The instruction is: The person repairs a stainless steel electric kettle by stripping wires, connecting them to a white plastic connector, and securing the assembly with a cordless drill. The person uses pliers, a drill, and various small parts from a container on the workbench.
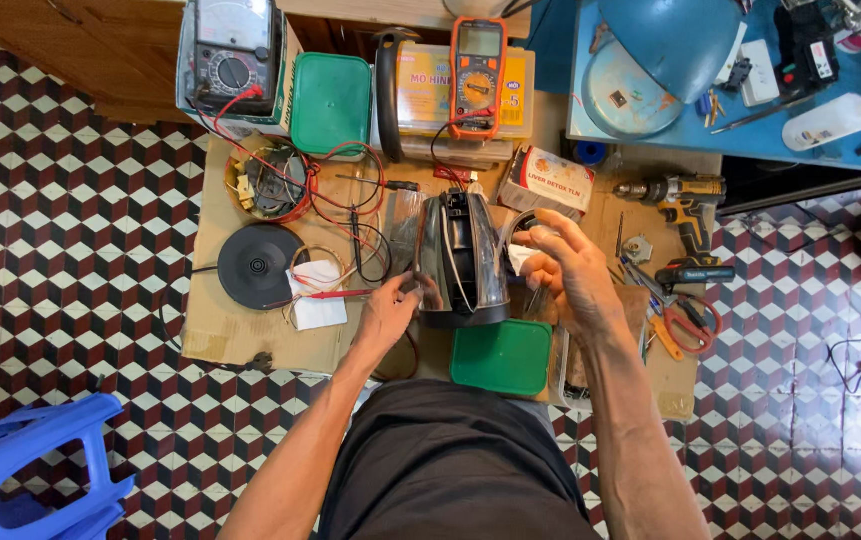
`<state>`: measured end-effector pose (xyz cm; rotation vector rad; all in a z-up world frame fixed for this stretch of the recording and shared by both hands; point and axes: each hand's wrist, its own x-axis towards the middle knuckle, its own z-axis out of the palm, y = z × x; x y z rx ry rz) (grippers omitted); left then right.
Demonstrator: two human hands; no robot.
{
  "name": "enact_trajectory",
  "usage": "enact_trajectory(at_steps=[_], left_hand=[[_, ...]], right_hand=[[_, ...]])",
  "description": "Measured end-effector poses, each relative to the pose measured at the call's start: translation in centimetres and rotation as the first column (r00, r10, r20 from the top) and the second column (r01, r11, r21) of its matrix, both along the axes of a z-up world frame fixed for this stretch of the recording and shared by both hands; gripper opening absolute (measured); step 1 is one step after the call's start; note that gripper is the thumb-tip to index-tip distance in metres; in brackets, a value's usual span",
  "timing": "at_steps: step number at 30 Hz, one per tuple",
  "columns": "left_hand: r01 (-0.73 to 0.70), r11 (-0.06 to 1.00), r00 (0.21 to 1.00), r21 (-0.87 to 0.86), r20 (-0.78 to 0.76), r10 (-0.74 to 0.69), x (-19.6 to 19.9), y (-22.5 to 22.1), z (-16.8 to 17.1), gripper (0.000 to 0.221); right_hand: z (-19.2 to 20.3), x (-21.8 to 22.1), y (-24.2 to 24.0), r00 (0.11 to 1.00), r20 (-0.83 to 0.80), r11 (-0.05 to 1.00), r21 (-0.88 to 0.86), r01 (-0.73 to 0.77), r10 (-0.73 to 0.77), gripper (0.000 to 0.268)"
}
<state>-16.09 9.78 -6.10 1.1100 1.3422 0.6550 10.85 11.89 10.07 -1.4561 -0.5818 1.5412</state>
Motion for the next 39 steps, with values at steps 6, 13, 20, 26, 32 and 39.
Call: enact_trajectory(at_steps=[6,13,20,26,32,39], left_hand=[[0.092,0.996,0.996,-0.020,0.026,-0.091,-0.1,-0.4,2.4,0.032],[0.135,0.974,0.978,-0.184,-0.134,-0.161,0.2,-0.6,2.0,0.045],[0.152,0.974,0.975,-0.169,-0.136,-0.176,0.6,-1.4,0.4,0.047],[0.178,0.970,0.963,-0.168,-0.171,-0.206,0.7,-1.7,0.6,0.050],[0.134,0.965,0.967,-0.225,-0.184,-0.177,1.3,-2.2,1.4,0.049],[0.178,0.972,0.951,-0.153,-0.228,-0.210,1.0,-1.9,1.4,0.048]], right_hand=[[-3.1,-1.6,-4.7,0.993,0.092,0.997,-0.019,0.075,-0.073,0.049],[-4.9,-2.2,-5.8,0.985,0.156,0.996,0.046,-0.083,0.075,0.041],[-2.2,-3.4,-4.0,0.916,0.387,0.978,0.127,-0.168,0.107,0.034],[-1.8,-3.6,-1.4,0.899,0.411,0.964,0.139,-0.229,0.154,0.035],[-3.2,-4.6,-0.1,0.783,0.577,0.933,0.098,-0.347,0.231,0.029],[-1.8,-4.0,-1.4,0.835,0.510,0.968,0.023,-0.251,0.205,0.017]])
